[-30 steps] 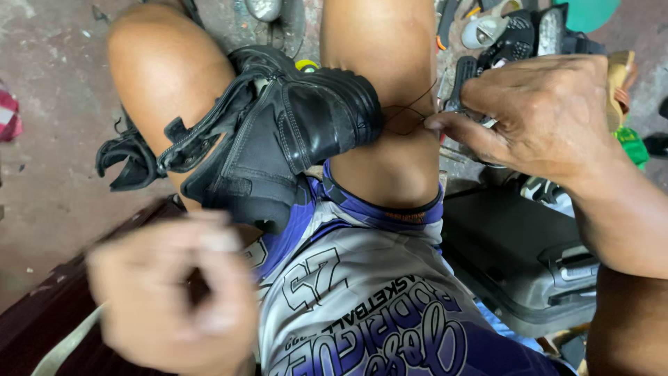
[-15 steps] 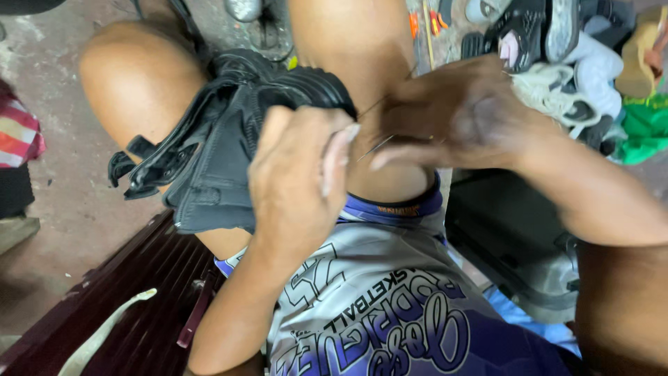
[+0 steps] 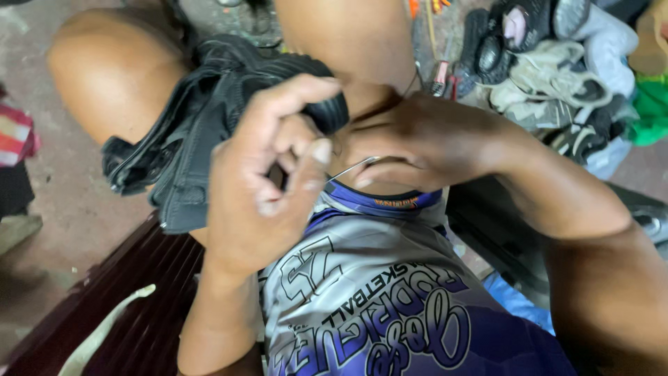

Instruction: The person sits on the floor of a shoe repair shop and hand-stitches a black boot with a needle and thread, pulling the thread tight, repositioning the boot on their lap, and working along the seam between the fabric upper and the sole.

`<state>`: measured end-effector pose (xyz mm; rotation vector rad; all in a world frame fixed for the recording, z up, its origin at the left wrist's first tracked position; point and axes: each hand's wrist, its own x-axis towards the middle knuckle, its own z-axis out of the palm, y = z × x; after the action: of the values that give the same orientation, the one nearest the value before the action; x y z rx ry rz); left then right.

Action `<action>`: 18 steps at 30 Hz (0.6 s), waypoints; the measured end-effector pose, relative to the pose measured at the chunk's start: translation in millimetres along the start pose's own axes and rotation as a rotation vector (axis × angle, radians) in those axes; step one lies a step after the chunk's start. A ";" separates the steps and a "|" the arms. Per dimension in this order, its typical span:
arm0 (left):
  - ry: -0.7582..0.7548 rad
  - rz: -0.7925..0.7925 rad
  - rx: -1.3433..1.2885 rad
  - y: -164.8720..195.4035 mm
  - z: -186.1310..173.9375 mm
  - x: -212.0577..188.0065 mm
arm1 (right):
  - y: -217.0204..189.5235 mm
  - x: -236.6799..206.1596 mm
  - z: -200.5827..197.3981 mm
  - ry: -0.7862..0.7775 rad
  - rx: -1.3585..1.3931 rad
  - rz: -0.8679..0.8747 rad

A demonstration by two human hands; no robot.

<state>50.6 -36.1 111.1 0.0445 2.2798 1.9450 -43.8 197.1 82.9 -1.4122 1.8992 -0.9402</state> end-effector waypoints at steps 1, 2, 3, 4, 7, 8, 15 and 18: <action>-0.003 -0.017 -0.097 -2.4 -0.8 -1.0 | -0.3 1.9 -2.5 -0.077 0.095 0.071; -0.005 -0.034 -0.195 -3.3 -2.2 -1.9 | -0.2 4.0 -5.5 -0.160 0.192 0.133; 0.005 -0.054 -0.349 -3.3 -4.3 -2.2 | 0.5 6.8 -9.1 -0.253 0.291 0.183; 0.014 -0.073 -0.378 -2.5 -6.8 -2.2 | 0.5 6.6 -15.4 -0.245 0.348 0.168; 0.014 -0.151 -0.226 1.8 -10.6 -0.6 | -1.9 0.8 -35.1 -0.143 0.504 0.093; 0.040 -0.072 -0.059 2.7 -8.8 -0.3 | -5.8 -3.7 -39.1 -0.036 0.556 0.070; 0.146 0.156 0.314 -7.8 11.0 -3.4 | -20.7 10.8 3.5 0.298 0.138 0.456; 0.160 0.141 0.283 -11.5 9.6 -6.9 | -14.6 28.5 11.7 0.402 -0.256 0.199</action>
<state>59.5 -29.3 99.0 0.0853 2.7107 1.7271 -34.1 164.7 86.8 -1.2039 2.4831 -0.9625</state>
